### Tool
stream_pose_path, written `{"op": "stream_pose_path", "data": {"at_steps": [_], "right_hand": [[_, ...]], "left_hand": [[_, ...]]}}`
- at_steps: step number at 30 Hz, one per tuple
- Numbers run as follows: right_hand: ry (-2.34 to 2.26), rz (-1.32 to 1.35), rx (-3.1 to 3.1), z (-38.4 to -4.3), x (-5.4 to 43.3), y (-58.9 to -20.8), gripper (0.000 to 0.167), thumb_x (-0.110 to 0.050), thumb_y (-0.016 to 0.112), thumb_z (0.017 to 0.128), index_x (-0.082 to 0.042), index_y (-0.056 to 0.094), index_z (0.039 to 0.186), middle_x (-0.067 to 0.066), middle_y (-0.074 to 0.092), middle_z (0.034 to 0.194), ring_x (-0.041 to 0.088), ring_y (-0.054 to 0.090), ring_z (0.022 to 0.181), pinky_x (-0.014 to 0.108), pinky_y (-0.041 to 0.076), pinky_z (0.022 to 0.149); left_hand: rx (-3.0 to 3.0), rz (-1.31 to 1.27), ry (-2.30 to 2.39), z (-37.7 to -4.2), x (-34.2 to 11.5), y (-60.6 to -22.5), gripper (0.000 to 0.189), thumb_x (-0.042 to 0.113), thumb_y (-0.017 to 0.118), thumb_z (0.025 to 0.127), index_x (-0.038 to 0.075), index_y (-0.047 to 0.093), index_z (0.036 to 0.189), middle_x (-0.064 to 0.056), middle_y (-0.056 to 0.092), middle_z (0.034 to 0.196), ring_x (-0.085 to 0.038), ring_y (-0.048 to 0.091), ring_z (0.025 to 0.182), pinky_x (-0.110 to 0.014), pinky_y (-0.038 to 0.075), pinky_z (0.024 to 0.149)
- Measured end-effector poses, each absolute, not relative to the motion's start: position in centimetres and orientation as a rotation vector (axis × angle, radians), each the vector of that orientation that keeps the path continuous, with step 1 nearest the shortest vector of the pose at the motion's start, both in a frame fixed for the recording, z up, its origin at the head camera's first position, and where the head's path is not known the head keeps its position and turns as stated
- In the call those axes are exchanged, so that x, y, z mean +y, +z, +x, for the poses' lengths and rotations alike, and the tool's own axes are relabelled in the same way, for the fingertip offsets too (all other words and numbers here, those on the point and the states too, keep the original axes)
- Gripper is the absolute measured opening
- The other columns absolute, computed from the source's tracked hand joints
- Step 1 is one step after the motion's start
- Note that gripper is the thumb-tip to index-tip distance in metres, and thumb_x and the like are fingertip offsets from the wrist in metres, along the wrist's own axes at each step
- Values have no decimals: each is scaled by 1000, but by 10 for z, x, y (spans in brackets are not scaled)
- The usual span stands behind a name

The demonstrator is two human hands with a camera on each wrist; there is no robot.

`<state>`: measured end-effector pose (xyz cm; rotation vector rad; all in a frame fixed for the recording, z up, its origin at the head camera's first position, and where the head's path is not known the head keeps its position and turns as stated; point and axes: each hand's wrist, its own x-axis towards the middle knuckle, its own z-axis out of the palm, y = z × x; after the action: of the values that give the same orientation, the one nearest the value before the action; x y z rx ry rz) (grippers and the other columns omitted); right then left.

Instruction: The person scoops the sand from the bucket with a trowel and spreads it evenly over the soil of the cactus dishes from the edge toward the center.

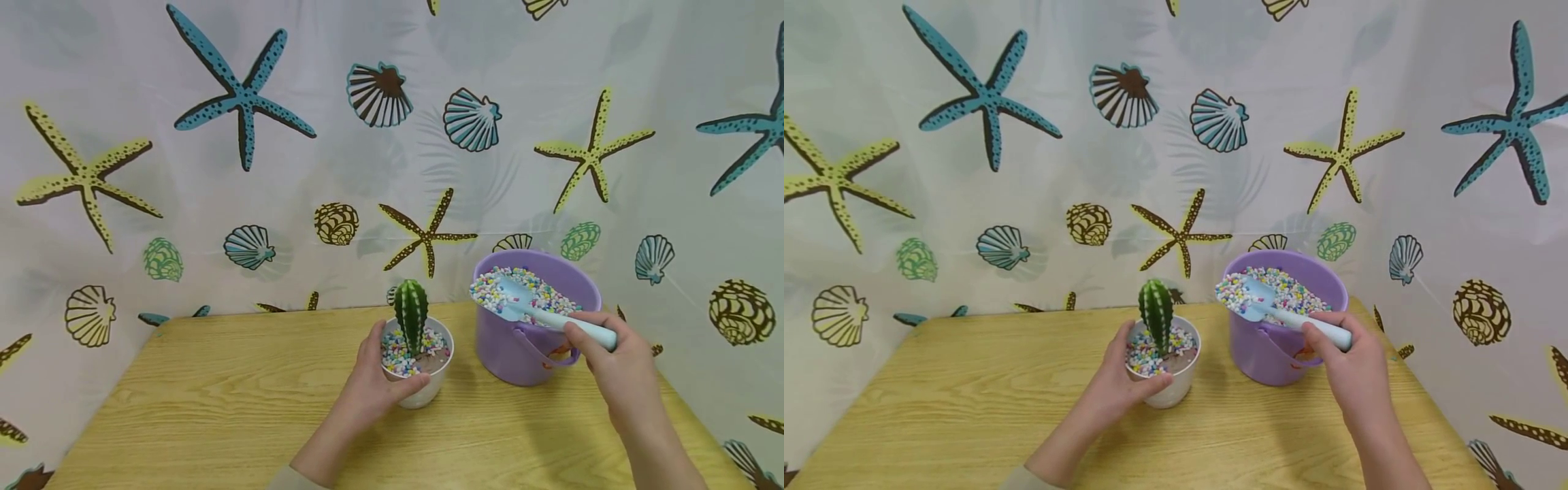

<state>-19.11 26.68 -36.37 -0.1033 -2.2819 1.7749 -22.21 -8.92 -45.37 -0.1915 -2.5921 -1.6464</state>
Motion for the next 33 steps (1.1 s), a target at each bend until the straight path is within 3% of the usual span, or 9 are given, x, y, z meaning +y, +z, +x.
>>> {"op": "stream_pose_path", "data": {"at_steps": [21,33], "right_hand": [[1725,-18,-2350,-182,257,-360,36,-30,80,106,-2,75,129,-1,79,96,13,46,64,26,42,57],[1728,44,-2374,-183,249,-360,34,-22,78,107,1,73,131,0,73,100,15,70,86,27,50,66]], "left_hand": [[-2588,-212,-1630,-220,-90,-454,119,43,99,84,13,25,173,-27,43,159,-44,51,143,-64,42,120],[-2575,-199,-1589,-219,-89,-454,117,45,99,83,14,29,171,-25,46,156,-43,55,140,-64,46,116]]}}
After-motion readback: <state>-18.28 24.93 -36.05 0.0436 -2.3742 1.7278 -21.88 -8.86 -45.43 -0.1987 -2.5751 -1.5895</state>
